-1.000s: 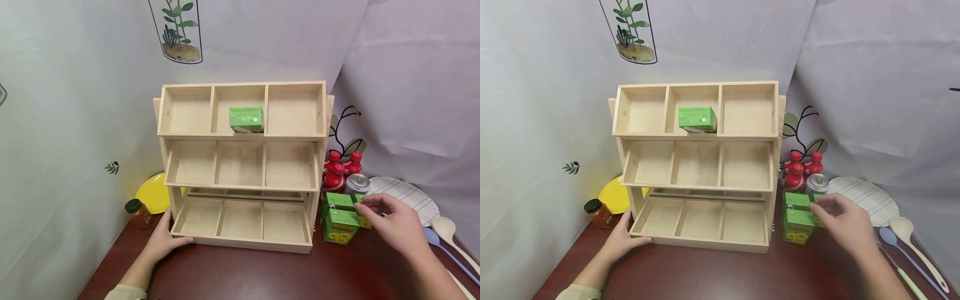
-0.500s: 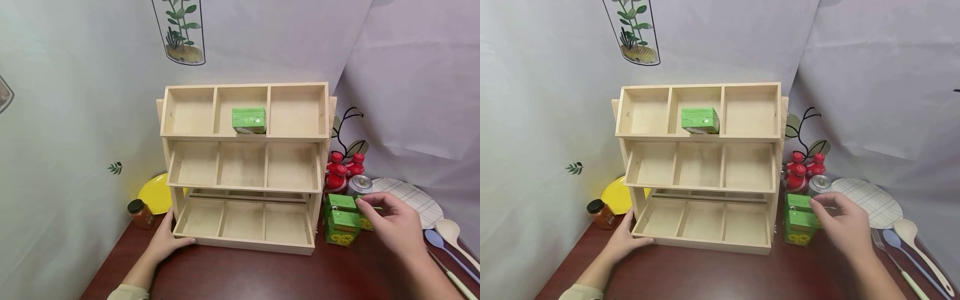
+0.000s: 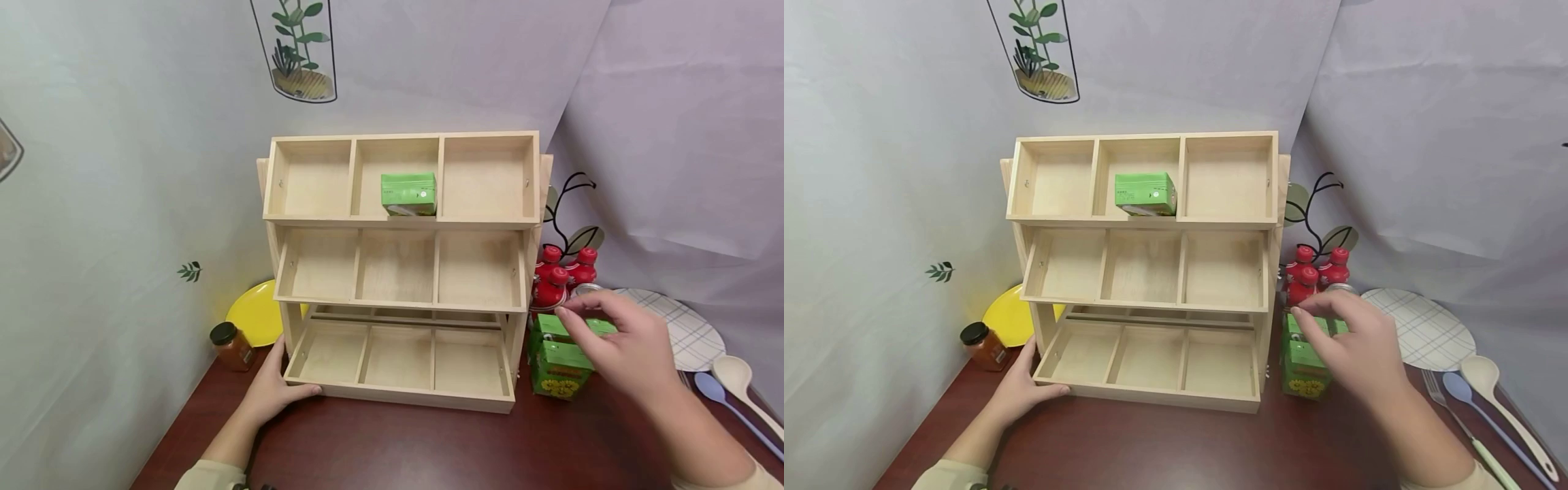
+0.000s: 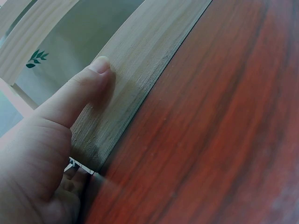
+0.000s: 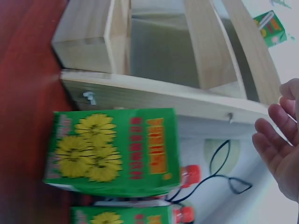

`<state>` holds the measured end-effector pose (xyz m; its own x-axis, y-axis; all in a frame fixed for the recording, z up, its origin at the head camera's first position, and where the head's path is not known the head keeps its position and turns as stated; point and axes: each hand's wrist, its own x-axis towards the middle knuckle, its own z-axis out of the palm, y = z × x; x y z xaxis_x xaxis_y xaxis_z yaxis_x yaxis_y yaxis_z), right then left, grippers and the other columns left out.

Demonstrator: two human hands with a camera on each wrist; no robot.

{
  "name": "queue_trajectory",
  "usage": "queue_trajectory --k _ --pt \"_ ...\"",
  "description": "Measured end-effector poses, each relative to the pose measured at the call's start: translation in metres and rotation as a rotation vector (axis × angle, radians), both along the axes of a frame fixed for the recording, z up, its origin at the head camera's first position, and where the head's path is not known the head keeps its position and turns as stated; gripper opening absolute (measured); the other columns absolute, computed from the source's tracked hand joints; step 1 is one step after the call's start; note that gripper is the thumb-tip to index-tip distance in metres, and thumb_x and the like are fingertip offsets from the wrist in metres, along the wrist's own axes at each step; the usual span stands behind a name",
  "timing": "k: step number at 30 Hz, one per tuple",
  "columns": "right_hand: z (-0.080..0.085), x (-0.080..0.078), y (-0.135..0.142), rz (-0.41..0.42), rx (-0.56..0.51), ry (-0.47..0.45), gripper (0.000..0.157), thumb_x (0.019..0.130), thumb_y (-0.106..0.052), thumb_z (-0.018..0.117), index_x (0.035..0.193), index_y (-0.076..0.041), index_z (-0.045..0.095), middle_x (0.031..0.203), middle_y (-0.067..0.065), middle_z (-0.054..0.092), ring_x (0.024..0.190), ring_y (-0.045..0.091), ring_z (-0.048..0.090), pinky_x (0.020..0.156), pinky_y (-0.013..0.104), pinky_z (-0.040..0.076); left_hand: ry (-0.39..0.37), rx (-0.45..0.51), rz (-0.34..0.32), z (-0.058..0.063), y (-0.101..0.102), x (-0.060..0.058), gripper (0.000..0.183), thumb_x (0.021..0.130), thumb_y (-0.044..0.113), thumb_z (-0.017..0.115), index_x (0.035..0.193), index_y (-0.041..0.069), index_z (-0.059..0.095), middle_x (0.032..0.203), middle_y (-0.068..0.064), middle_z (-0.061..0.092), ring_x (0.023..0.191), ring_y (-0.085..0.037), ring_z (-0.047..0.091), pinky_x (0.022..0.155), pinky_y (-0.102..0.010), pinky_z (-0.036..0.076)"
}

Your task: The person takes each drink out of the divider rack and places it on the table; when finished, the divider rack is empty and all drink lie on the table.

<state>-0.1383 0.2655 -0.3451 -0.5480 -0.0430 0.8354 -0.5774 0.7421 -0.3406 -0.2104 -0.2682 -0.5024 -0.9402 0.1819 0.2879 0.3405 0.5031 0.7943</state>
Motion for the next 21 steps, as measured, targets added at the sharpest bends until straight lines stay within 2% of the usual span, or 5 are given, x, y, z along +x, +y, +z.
queue_trajectory --k 5,8,13,15,21 --pt "0.03 -0.007 -0.016 0.077 0.058 0.082 0.019 0.066 -0.004 0.081 0.083 -0.01 0.074 0.081 0.002 0.07 0.083 -0.004 0.058 0.076 0.008 0.039 0.016 -0.004 -0.01 -0.001 -0.001 -0.001 0.123 0.056 0.038 0.094 0.153 0.03 0.019 0.147 -0.004 0.037 0.128 -0.023 0.041 0.097 -0.015 0.033" --pt "0.046 -0.012 -0.026 0.119 0.079 0.104 0.018 0.066 -0.005 0.081 0.083 -0.009 0.074 0.08 0.001 0.07 0.079 -0.002 0.057 0.071 0.008 0.039 0.013 0.003 -0.008 -0.001 -0.002 -0.002 0.123 0.056 0.038 0.094 0.153 0.031 0.019 0.147 -0.004 0.037 0.128 -0.022 0.041 0.096 -0.014 0.032" --pt "0.06 -0.022 -0.04 0.157 0.132 0.118 0.017 0.068 -0.01 0.08 0.085 -0.011 0.074 0.078 -0.004 0.068 0.068 -0.004 0.05 0.059 0.011 0.037 0.016 -0.004 -0.008 0.0 -0.001 -0.003 0.122 0.056 0.038 0.094 0.153 0.03 0.019 0.147 -0.004 0.037 0.127 -0.022 0.042 0.097 -0.015 0.033" --pt "0.064 -0.026 -0.046 0.186 0.151 0.135 0.017 0.07 -0.011 0.079 0.086 -0.01 0.074 0.078 -0.004 0.068 0.065 -0.003 0.047 0.059 0.012 0.038 0.012 -0.005 -0.008 0.001 0.0 -0.002 0.122 0.057 0.037 0.094 0.153 0.03 0.019 0.146 -0.004 0.038 0.127 -0.022 0.043 0.096 -0.015 0.033" --pt "0.085 -0.039 -0.065 0.254 0.212 0.197 0.013 0.077 -0.016 0.074 0.088 -0.008 0.073 0.082 -0.002 0.069 0.061 0.001 0.049 0.055 0.012 0.037 0.019 0.006 -0.012 0.017 0.008 0.01 0.121 0.058 0.03 0.094 0.153 0.016 0.021 0.146 -0.012 0.039 0.126 -0.028 0.043 0.095 -0.014 0.033"
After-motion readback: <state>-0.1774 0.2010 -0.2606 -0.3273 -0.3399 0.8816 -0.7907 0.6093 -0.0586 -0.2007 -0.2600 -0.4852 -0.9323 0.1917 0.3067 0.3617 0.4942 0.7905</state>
